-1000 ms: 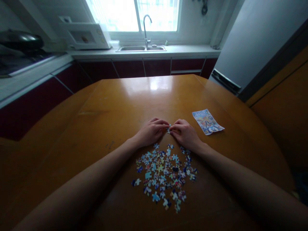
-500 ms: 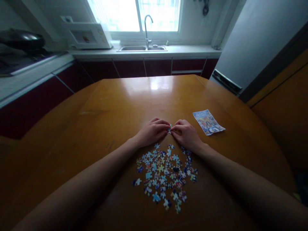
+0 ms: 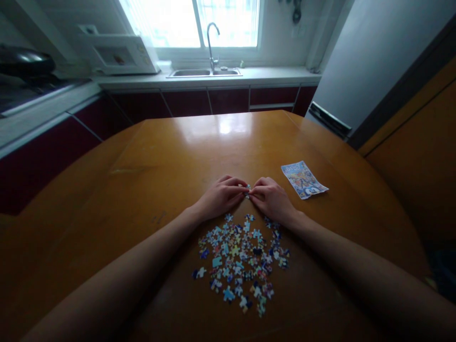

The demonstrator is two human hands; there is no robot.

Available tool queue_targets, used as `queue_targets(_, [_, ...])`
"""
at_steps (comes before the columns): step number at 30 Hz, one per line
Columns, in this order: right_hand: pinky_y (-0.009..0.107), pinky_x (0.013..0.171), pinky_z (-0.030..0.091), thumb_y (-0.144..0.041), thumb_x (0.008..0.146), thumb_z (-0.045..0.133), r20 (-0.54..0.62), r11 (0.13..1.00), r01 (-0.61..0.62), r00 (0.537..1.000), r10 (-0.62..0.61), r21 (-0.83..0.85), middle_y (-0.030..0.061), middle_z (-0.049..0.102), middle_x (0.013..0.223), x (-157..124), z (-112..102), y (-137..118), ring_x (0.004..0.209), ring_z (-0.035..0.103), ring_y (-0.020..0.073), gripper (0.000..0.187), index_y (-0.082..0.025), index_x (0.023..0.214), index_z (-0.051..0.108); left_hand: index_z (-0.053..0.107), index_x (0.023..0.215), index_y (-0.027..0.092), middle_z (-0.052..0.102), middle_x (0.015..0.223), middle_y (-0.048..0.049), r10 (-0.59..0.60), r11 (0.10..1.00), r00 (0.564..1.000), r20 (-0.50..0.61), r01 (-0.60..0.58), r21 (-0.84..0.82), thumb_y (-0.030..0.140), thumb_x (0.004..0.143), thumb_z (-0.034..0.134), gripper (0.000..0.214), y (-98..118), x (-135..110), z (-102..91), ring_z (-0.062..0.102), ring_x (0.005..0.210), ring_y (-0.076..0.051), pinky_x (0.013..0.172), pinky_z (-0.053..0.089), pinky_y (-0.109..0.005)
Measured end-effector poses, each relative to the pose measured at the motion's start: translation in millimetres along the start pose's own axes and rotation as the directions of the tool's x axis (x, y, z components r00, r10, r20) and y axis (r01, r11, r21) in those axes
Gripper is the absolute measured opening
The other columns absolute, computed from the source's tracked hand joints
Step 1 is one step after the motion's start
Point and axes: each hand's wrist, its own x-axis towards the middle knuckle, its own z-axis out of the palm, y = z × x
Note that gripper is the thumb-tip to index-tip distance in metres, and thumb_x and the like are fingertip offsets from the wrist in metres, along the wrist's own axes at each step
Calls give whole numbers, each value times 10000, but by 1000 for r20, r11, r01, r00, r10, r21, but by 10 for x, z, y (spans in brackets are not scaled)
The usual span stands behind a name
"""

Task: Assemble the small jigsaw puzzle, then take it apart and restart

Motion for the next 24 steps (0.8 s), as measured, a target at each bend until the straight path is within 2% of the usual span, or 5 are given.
queue_targets(10, [354,819,474,-201,879,717,-15,997,-60,998,61,41,51,667,909,8,10,-11,925,598,218,60,-229,826,714,782,1087,321,739,1150,-43,-6,999,1000,3,6,-37,288,988,586,222,13,3,-32,603,1029,-227,937,502,-431])
queue_targets(16, [358,826,476,-203,886,703,-22,995,-63,998,65,76,51,672,912,15,6,-1,925,603,220,65,-232,831,722,777,1106,341,730,1174,-30,3,1000,1000,19,-3,-25,223,962,599,257,-5,-7,-24,599,1054,-231,948,502,-436])
queue_targets(21, [357,835,482,-138,908,628,-65,987,-100,992,109,123,62,673,894,29,9,24,906,604,213,124,-204,884,729,777,1084,312,727,1170,-28,10,1000,1000,10,-10,-8,181,955,589,263,-21,-8,-16,600,1059,-226,966,492,-432])
queue_targets(24, [375,867,481,-181,906,663,-72,990,-94,992,101,101,74,670,924,26,8,24,953,589,229,85,-205,897,745,770,1090,308,727,1168,-29,13,1000,1000,8,-13,1,187,961,582,258,-8,-3,-21,601,1063,-225,968,493,-426])
